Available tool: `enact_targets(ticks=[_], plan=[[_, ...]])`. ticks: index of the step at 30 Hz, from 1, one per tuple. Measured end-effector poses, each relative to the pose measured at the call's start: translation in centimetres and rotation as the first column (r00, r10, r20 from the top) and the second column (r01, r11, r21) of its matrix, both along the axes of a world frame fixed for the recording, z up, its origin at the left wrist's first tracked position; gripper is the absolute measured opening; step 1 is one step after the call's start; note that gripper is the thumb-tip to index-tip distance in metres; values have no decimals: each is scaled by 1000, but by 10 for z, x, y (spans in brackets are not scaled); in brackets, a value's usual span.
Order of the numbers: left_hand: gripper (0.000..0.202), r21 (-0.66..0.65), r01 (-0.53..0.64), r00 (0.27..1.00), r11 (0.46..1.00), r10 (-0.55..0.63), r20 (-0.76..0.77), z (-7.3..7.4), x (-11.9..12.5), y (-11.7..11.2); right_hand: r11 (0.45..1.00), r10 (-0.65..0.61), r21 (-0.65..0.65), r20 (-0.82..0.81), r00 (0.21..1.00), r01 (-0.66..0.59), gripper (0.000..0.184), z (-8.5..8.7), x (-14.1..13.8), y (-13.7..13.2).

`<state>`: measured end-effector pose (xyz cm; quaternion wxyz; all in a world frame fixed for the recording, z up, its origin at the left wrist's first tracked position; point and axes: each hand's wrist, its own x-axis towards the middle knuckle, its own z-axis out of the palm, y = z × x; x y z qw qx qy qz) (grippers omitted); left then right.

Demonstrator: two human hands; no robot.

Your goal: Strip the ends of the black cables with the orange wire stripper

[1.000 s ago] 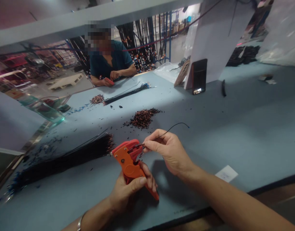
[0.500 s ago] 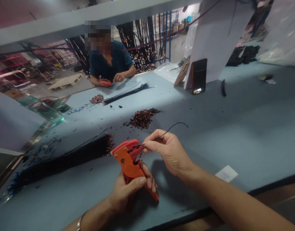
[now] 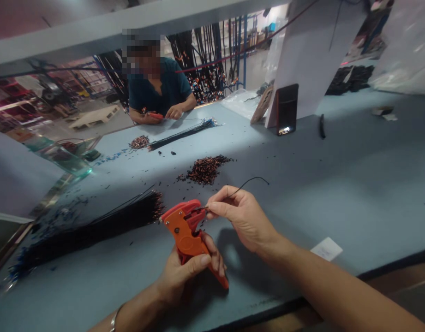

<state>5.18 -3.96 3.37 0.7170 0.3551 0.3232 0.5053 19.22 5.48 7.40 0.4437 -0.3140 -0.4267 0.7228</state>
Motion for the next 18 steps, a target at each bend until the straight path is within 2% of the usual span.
enact_targets(ticks=[9, 18], plan=[[24, -1, -16, 1000, 1000, 16, 5, -1, 2, -1, 998, -4, 66, 13, 1000, 3, 12, -2, 1, -2], [28, -65, -19, 1000, 998, 19, -4, -1, 5, 0, 997, -27, 74, 7, 1000, 27, 13, -7, 1, 1]])
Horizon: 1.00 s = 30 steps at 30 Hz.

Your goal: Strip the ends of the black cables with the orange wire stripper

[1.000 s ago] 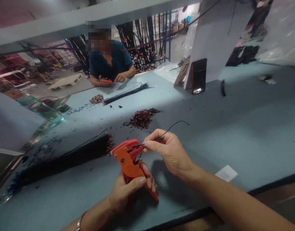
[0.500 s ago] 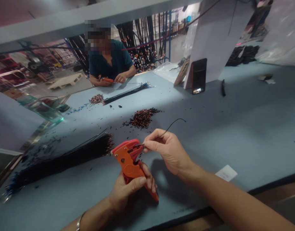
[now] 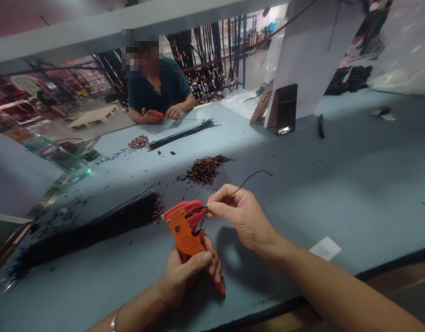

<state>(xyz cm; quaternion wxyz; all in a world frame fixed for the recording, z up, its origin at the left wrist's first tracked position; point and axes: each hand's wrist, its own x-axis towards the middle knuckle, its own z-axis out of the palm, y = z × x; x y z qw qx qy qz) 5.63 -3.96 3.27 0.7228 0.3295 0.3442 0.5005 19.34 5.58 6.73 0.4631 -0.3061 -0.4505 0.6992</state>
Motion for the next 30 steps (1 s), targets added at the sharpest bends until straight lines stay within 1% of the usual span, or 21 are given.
enact_targets(ticks=[7, 17, 24, 30], plan=[[30, -18, -6, 1000, 1000, 6, 10, -2, 0, 1, 1000, -7, 4, 6, 1000, 7, 13, 1, -1, 0], [31, -47, 7, 1000, 999, -6, 16, 2, 1, 1, 998, -23, 60, 35, 999, 20, 13, 2, 1, 1], [32, -54, 6, 1000, 999, -5, 19, 1, 0, 2, 998, -33, 59, 53, 998, 30, 13, 3, 1, 0], [36, -71, -1, 1000, 997, 2, 21, 2, 2, 1, 998, -27, 54, 51, 998, 24, 12, 1, 1, 1]])
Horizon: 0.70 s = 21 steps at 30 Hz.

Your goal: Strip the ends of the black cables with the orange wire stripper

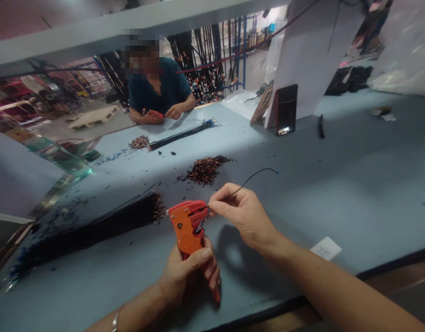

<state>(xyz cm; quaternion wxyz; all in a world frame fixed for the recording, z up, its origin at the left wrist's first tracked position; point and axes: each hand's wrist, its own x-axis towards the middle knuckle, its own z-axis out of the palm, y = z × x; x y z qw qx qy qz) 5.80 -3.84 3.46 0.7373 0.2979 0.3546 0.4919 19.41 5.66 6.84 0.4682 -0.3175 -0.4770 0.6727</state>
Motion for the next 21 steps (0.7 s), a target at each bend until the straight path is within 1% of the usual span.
enact_targets(ticks=[3, 6, 11, 16, 21], plan=[[37, 2, 2, 1000, 1000, -2, -8, 0, 0, 0, 1000, 9, 2, 2, 1000, -9, 11, -1, 0, 1], [38, -3, -10, 1000, 1000, 10, -10, 1, 0, 1, 1000, 9, -2, 48, 999, -9, 10, 0, 1, 2], [38, -22, -42, 999, 999, 42, -33, 2, 1, 1, 999, -40, 33, 139, 990, 36, 12, 0, 0, 0], [41, -31, -55, 998, 998, 54, -41, 3, 3, 0, 994, -91, 69, 120, 989, 83, 10, 1, -1, -4], [44, -50, -44, 998, 998, 42, -45, 4, 4, -1, 997, -77, 11, 49, 996, 76, 14, 0, -3, -3]])
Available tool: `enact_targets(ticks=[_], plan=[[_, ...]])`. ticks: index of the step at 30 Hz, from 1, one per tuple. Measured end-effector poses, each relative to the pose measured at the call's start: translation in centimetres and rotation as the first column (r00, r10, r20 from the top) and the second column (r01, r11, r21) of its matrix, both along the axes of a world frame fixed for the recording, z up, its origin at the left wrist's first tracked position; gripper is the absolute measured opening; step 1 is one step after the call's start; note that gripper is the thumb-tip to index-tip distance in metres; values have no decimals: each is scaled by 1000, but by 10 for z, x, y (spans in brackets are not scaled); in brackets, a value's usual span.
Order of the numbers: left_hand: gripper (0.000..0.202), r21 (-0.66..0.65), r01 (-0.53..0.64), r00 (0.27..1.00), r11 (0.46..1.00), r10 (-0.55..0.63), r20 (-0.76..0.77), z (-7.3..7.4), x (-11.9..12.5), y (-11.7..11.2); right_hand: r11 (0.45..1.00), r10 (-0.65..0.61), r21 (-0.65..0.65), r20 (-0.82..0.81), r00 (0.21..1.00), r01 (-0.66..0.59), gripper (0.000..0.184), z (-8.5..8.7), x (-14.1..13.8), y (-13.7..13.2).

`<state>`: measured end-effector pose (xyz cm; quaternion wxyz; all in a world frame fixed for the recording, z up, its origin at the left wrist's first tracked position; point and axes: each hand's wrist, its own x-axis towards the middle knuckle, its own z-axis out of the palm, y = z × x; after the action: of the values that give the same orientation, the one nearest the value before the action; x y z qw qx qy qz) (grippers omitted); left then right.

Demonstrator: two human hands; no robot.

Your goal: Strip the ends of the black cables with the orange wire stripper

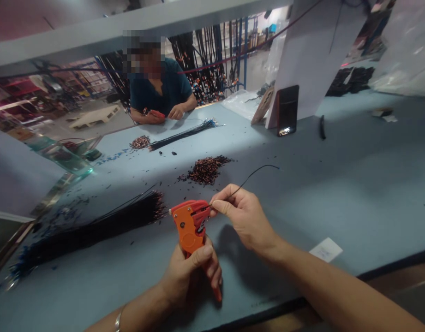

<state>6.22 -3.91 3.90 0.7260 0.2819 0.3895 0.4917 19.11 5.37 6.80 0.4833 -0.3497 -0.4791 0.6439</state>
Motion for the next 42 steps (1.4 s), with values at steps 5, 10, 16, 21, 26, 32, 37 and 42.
enact_targets(ticks=[5, 10, 16, 21, 26, 32, 37, 42], plan=[[42, -11, -9, 999, 1000, 10, 48, -1, 1, -1, 999, 2, -38, -73, 997, -4, 17, -3, -3, 1], [39, 10, -7, 996, 1000, 6, 92, -6, 1, -3, 997, 17, -77, -131, 991, -28, 19, -1, -3, 0], [40, -29, -37, 996, 999, 39, 86, -8, -1, -4, 995, 11, -98, -132, 991, -24, 23, 0, -4, -1], [41, 3, -43, 997, 999, 43, 57, -7, -5, 0, 991, -20, -131, -111, 994, 6, 25, -1, -4, 5], [37, 55, -84, 996, 995, 82, 36, -2, -10, 4, 995, -72, -72, -44, 996, 68, 26, -3, 0, 12], [33, 82, -45, 999, 996, 42, 34, 0, -9, 4, 999, -38, -30, 6, 999, 38, 25, -3, 0, 9], [30, 86, -48, 999, 995, 46, 29, 2, -9, 4, 998, -58, -24, 14, 998, 58, 21, -1, 0, 7], [30, 83, -58, 998, 995, 55, 35, 2, -10, 3, 999, 50, -4, 42, 998, -50, 16, 4, 2, 4]])
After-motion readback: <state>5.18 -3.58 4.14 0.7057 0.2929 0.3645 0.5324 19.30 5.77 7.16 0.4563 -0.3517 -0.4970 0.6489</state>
